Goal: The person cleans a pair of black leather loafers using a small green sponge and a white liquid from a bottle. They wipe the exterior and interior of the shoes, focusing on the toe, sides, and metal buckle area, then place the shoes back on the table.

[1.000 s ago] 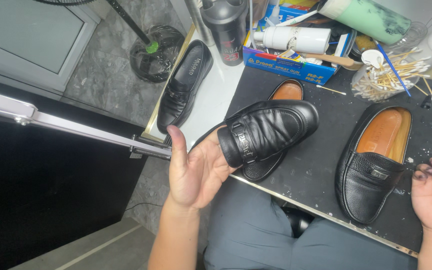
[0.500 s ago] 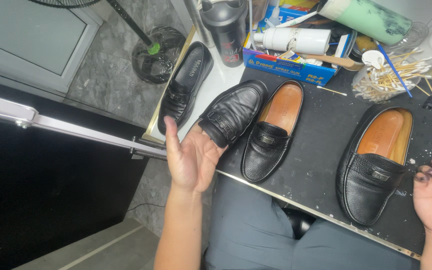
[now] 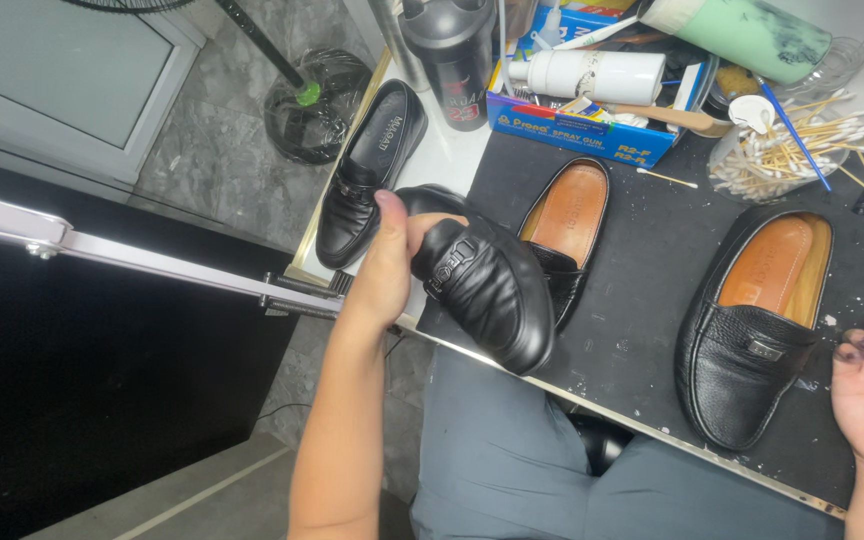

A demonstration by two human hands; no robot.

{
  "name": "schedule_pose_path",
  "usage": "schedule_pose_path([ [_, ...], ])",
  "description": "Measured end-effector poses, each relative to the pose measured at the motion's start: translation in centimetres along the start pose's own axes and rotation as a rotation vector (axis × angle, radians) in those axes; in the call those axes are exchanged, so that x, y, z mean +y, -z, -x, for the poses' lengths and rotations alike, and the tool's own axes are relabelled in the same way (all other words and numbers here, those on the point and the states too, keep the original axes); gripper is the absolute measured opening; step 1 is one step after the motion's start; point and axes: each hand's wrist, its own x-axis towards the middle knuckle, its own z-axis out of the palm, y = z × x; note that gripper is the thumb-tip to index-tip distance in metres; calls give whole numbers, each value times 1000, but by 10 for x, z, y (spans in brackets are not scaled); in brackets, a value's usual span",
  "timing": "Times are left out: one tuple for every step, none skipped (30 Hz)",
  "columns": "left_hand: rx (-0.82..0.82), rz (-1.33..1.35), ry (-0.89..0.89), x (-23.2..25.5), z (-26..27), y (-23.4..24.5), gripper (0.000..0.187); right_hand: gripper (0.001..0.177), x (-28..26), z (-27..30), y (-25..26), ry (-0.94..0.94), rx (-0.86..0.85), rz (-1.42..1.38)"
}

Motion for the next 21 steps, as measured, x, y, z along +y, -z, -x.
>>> schedule_pose_path([
  [-65, -21, 23, -5, -8, 3, 106, 20, 0, 1, 1, 0, -3, 4],
  [-130, -43, 46, -9, -16, 5, 108, 20, 0, 0, 1, -2, -10, 7],
  [-197, -63, 68, -12, -21, 7, 110, 19, -1, 1, 0, 3, -23, 16],
  [-236, -89, 51, -13, -24, 10, 109, 19, -1, 1, -1, 6, -27, 32],
  [-276, -115, 33, -12, -25, 15, 109, 20, -1, 2, -3, 11, -30, 48],
  [-317, -142, 15, -9, -27, 18, 109, 20, 0, 2, -5, 14, -25, 71],
  [-313, -210, -61, -6, -27, 20, 108, 19, 0, 3, -8, 14, -24, 66],
  [-310, -278, -138, -1, -27, 23, 108, 19, 1, 4, -9, 13, -23, 61],
  [-304, -346, -214, 4, -28, 25, 107, 18, 1, 4, -10, 10, -28, 27],
  [-290, -406, -250, 9, -30, 25, 103, 17, 1, 4, -9, 6, -26, -1],
  [-275, -467, -286, 15, -34, 26, 99, 17, 1, 3, -8, 0, -25, -28],
  [-259, -528, -322, 20, -36, 26, 95, 18, 1, 1, -6, -6, -16, -50],
  [-234, -600, -333, 23, -38, 26, 86, 18, 0, 0, -4, -12, -13, -71],
  [-209, -671, -343, 26, -39, 25, 77, 19, 0, -2, -3, -18, -10, -91],
  [-186, -744, -353, 27, -41, 25, 68, 20, 0, -2, -1, -22, -10, -111],
  [-179, -836, -384, 28, -42, 25, 61, 20, 0, -2, 0, -22, -9, -116],
  [-174, -927, -415, 28, -44, 25, 53, 21, -1, -1, 0, -20, -7, -121],
  [-168, -1019, -446, 27, -45, 25, 45, 20, 0, -1, 0, -15, -4, -110],
  [-155, -1042, -481, 26, -45, 25, 43, 19, 0, -1, -1, -8, -8, -102],
  [-142, -1065, -516, 23, -43, 23, 41, 17, 0, 0, -2, -2, -12, -94],
  [-127, -1087, -547, 19, -39, 22, 39, 15, -1, 2, -2, 1, -21, -86],
])
